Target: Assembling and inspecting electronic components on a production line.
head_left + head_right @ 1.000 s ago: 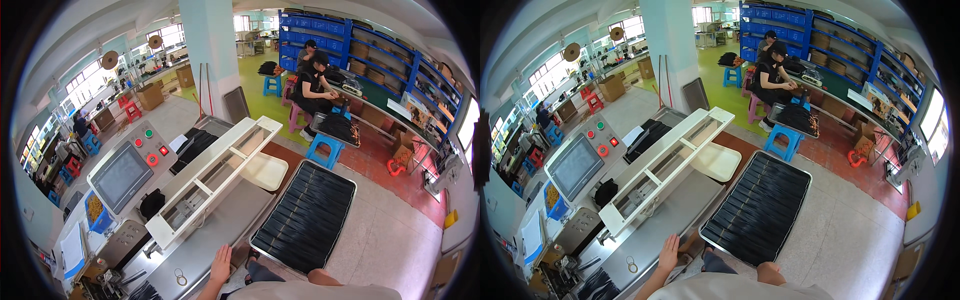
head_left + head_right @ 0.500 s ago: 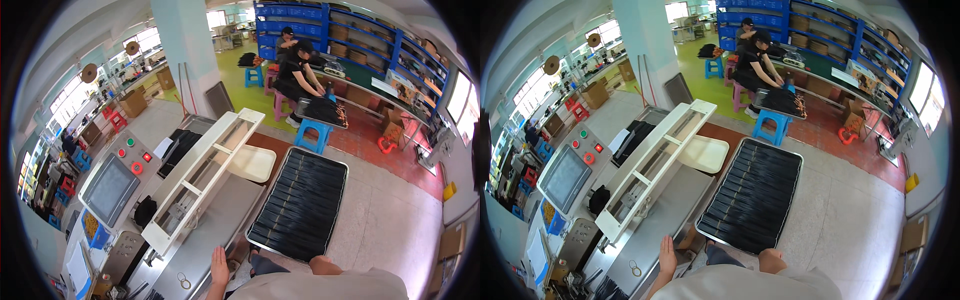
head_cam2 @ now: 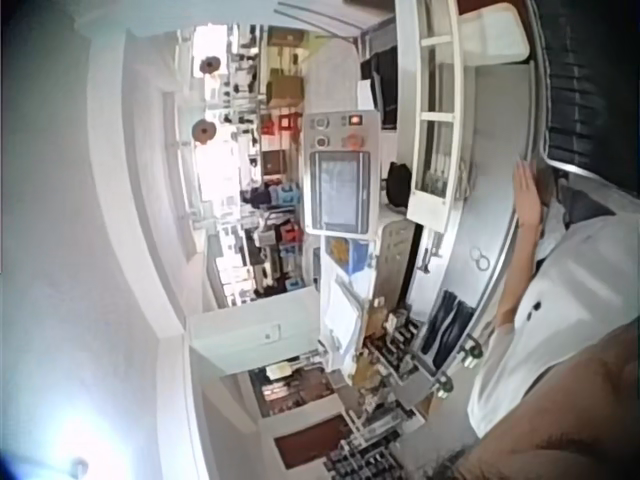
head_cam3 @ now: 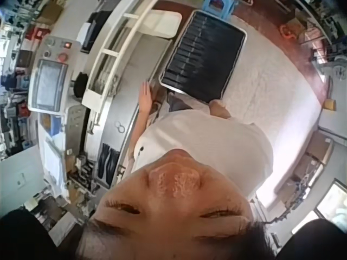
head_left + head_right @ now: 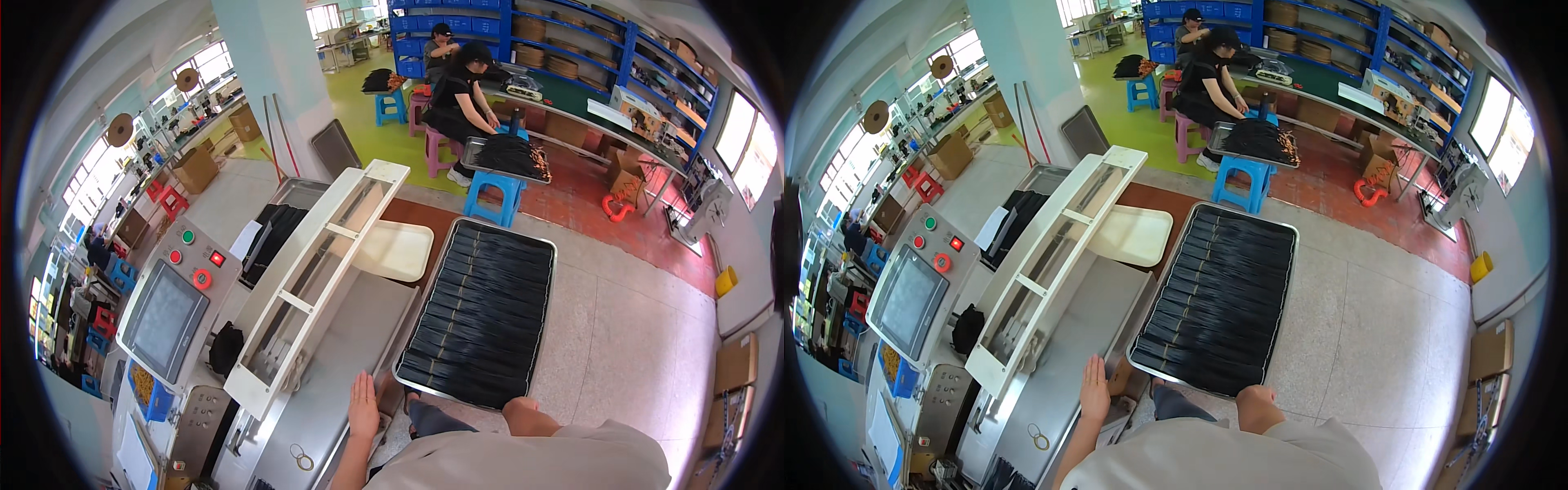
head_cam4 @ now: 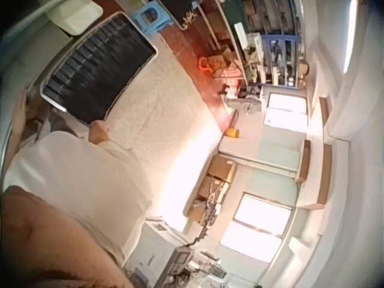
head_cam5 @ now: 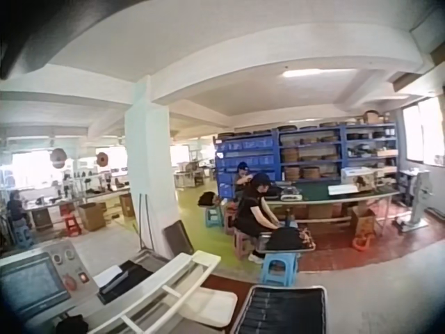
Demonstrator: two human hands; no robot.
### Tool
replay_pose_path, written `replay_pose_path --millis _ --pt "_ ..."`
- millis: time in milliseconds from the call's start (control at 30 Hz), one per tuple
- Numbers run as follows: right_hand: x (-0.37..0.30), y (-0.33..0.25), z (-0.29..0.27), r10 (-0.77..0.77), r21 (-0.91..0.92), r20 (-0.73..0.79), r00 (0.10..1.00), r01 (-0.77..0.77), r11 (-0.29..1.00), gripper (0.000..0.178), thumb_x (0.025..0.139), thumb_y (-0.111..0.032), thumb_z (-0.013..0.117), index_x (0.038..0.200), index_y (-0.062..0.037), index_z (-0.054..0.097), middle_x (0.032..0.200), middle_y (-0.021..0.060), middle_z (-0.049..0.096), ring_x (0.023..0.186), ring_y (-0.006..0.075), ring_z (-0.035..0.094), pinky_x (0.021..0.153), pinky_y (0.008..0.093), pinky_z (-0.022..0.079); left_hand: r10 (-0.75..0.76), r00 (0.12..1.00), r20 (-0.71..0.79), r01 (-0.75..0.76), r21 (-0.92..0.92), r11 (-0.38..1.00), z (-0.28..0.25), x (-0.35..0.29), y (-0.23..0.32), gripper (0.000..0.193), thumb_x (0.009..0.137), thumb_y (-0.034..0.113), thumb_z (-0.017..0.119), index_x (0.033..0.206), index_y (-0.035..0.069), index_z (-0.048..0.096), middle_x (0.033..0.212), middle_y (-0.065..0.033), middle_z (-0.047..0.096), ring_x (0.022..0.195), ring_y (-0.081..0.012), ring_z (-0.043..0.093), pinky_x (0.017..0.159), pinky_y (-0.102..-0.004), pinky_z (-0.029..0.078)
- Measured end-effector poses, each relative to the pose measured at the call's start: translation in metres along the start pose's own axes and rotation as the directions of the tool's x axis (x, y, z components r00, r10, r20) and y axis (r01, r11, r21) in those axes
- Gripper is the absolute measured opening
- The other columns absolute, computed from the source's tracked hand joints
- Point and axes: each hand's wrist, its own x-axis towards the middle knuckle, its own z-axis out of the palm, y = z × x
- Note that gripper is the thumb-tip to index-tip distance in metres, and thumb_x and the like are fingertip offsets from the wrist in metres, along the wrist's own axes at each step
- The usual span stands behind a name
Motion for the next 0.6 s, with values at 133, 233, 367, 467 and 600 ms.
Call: replay_pose_path --millis 133,233,367,467,600 --pt "0.004 -0.003 0.0 -0.004 -0.046 0.047 0.999 0.006 0.999 0.036 0.084 -0.027 0.064 0.119 -0.0244 0.063 0.129 0.0021 0.056 0.117 0.026 0.053 0.089 0.0486 0.042 -0.024 1.0 0.005 0.024 -0.009 1.0 -0.004 -0.015 -0.006 0.052 0.087 0.005 0.043 0.137 -0.004 0.031 0.145 -0.0214 0.029 0.134 -0.0363 0.029 0.111 -0.0452 0.025" --pt "0.001 -0.003 -0.001 -0.006 -0.053 0.039 0.999 0.008 0.999 0.037 0.083 -0.028 0.064 0.12 -0.0243 0.062 0.129 0.0021 0.056 0.118 0.0263 0.052 0.09 0.0488 0.042 -0.06 0.998 0.023 0.06 -0.018 0.998 -0.011 -0.033 -0.01 0.053 0.086 0.006 0.047 0.137 -0.004 0.032 0.145 -0.0217 0.029 0.134 -0.0361 0.028 0.112 -0.0451 0.024" --pt "-0.019 -0.002 -0.004 -0.008 -0.137 0.008 1.0 0.009 0.991 0.038 0.081 -0.023 0.067 0.119 -0.0257 0.062 0.123 -0.0025 0.059 0.112 0.0234 0.057 0.086 0.0443 0.045 -0.09 0.995 0.036 0.091 -0.018 0.996 -0.016 -0.044 -0.01 0.055 0.085 0.006 0.05 0.137 -0.003 0.032 0.144 -0.0205 0.03 0.134 -0.0357 0.028 0.112 -0.0448 0.023" --pt "-0.011 0.003 0.006 -0.058 -0.179 -0.109 0.992 0.038 0.983 0.037 0.081 -0.021 0.066 0.118 -0.0237 0.063 0.122 -0.0009 0.06 0.111 0.0243 0.058 0.085 0.0454 0.046 -0.081 0.996 0.028 0.082 -0.017 0.997 -0.015 -0.043 -0.008 0.056 0.085 0.005 0.051 0.137 -0.002 0.032 0.144 -0.0196 0.031 0.134 -0.0351 0.029 0.112 -0.0445 0.024" --pt "-0.021 -0.002 -0.001 -0.15 -0.24 -0.162 0.975 0.109 0.965 0.035 0.081 -0.02 0.065 0.115 -0.0209 0.065 0.12 0.0004 0.062 0.11 0.0277 0.059 0.084 0.0489 0.047 -0.078 0.997 -0.005 0.079 0.03 0.996 -0.021 -0.059 -0.015 0.056 0.084 0.005 0.052 0.136 -0.002 0.033 0.143 -0.0196 0.032 0.134 -0.0345 0.03 0.111 -0.0435 0.025"
